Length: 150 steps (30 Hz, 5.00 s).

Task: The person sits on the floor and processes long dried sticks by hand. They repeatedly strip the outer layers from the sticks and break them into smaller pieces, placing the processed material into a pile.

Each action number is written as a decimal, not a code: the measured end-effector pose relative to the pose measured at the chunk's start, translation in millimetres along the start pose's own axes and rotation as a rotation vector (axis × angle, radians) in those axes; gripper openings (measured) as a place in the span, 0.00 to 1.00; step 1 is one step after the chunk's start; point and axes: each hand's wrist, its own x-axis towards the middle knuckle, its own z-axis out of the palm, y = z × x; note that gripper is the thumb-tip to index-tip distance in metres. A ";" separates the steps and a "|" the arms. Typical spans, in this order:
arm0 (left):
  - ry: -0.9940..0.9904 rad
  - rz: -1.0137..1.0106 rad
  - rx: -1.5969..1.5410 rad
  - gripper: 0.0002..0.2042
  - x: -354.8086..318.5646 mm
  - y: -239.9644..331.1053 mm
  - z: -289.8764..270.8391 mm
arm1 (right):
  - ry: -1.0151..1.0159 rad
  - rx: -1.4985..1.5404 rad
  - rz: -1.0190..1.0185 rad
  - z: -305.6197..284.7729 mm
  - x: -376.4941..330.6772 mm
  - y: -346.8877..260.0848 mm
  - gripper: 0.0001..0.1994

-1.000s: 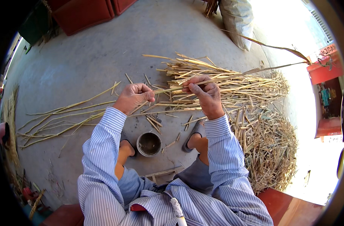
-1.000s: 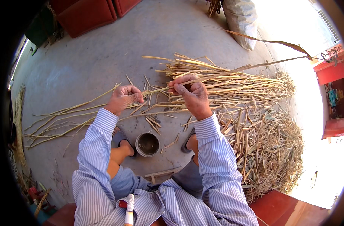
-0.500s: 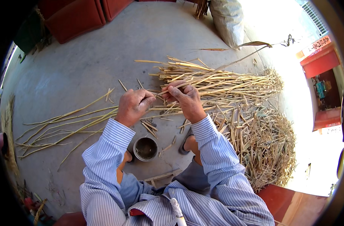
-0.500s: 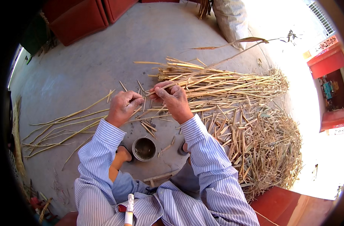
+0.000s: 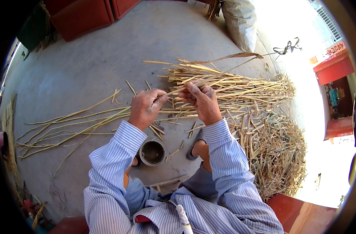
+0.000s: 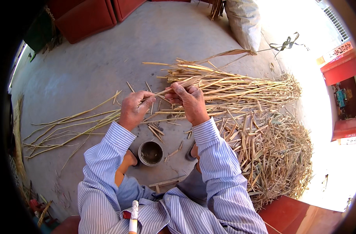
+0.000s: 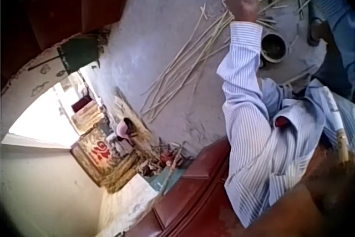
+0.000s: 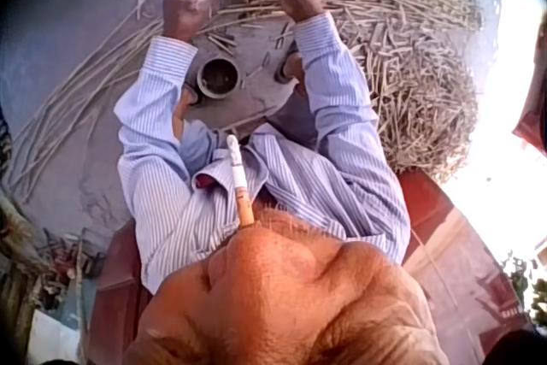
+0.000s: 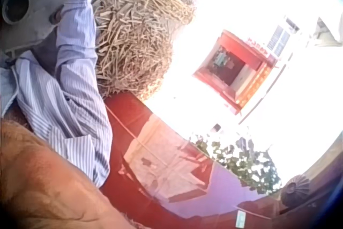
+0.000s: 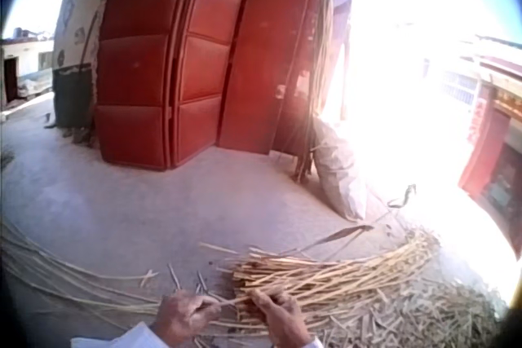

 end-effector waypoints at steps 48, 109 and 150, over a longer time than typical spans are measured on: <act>0.123 0.209 0.027 0.08 6.2 3.4 -16.7 | 0.132 -0.179 -0.222 -14.4 -12.7 -11.9 0.22; -0.232 0.271 0.586 0.15 -57.3 -74.4 -49.1 | 0.167 0.330 -0.053 -84.6 13.6 -14.3 0.18; 0.175 -0.244 1.068 0.11 -307.1 -104.6 -232.4 | -0.319 -1.388 0.189 -73.2 10.7 101.9 0.19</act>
